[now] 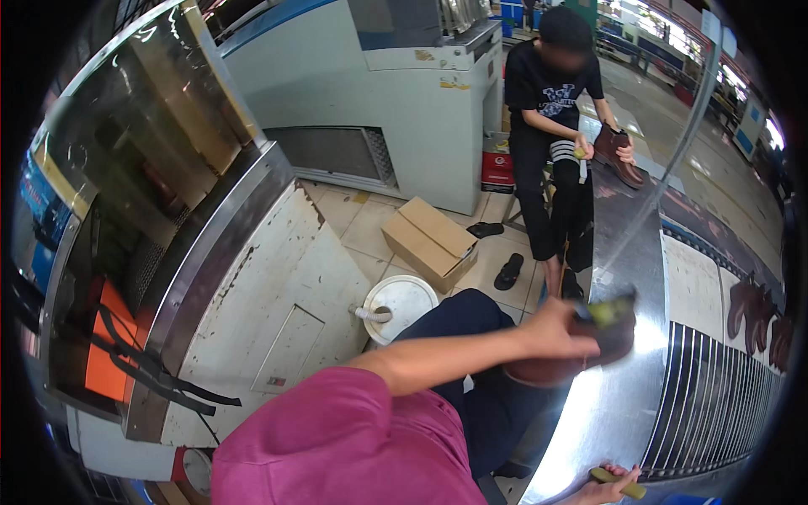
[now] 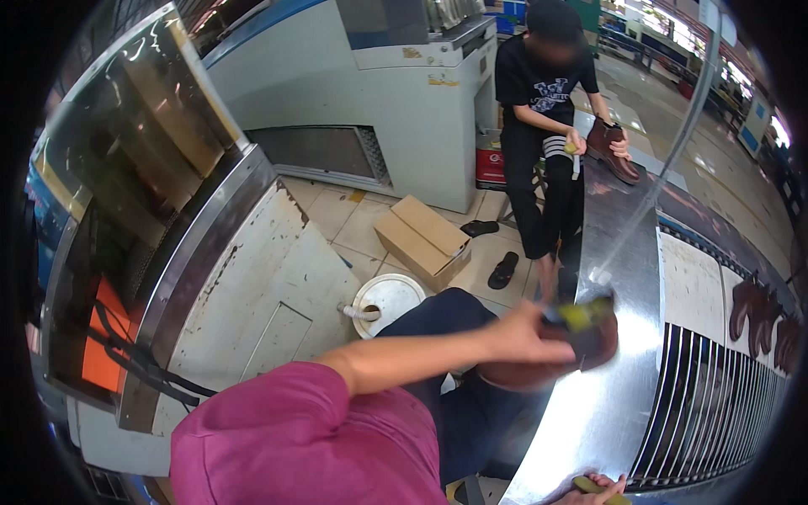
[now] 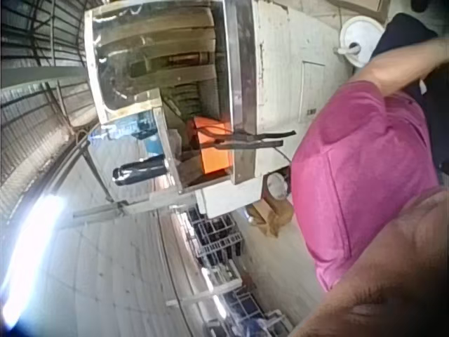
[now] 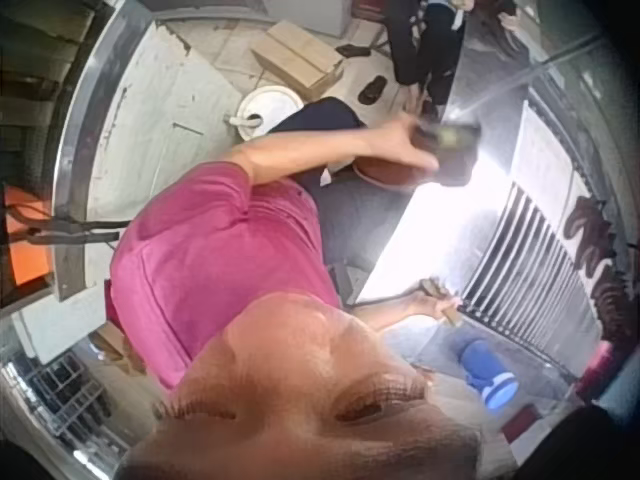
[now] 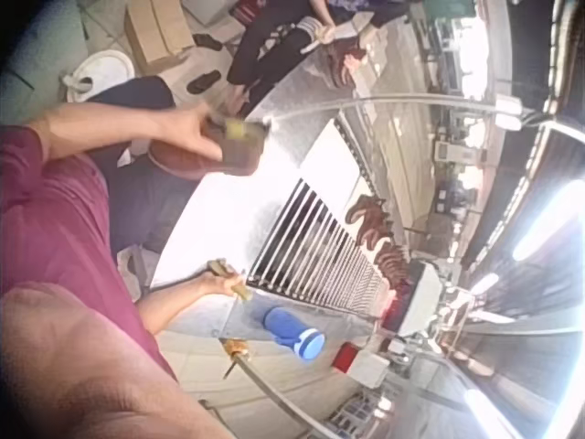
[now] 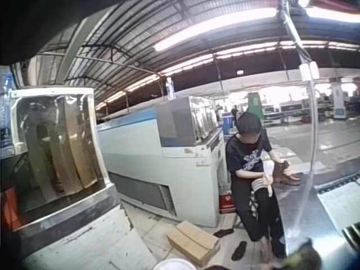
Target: Brushing and cleaning the edges of leather boots on an assembly line.
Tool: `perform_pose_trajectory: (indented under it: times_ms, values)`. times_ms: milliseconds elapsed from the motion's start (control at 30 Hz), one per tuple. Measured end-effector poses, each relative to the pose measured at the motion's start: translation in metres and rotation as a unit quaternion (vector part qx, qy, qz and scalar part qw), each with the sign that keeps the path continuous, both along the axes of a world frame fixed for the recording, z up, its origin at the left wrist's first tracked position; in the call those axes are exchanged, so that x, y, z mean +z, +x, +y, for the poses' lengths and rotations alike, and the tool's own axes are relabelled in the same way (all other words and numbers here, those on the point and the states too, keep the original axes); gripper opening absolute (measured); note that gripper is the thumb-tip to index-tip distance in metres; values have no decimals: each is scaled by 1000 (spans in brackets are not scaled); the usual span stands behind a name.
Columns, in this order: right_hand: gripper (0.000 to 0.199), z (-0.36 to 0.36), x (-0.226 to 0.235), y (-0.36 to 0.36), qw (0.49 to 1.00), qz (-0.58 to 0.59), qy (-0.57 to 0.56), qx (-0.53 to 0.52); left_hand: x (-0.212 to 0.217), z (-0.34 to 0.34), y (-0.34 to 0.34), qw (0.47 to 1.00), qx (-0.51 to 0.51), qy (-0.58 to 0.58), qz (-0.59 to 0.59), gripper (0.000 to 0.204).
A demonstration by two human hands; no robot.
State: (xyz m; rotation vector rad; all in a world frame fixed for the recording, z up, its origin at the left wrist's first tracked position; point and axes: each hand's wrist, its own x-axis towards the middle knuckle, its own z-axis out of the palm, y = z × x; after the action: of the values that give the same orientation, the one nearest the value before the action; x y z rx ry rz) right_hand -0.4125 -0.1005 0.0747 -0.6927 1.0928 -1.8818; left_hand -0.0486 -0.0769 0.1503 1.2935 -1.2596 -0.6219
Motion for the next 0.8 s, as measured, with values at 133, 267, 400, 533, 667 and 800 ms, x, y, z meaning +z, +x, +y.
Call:
perform_pose_trajectory:
  times_ms: [133,267,400,533,667,800]
  values:
    - [30,-2,4,7,999,-38,6,39,88,113,109,924,378,8,-61,60]
    - [32,-2,5,-2,999,-13,20,30,176,246,175,754,627,-95,-172,41]
    - [35,-1,3,2,999,15,41,-9,250,393,188,330,869,63,-364,64]
    - [33,-3,0,-5,999,33,28,13,255,495,221,228,875,274,-327,77]
    - [27,-6,-4,-7,997,21,67,-25,262,602,276,248,855,420,-176,87]
    - [22,-14,-3,3,999,16,32,2,245,629,306,215,857,414,-217,88]
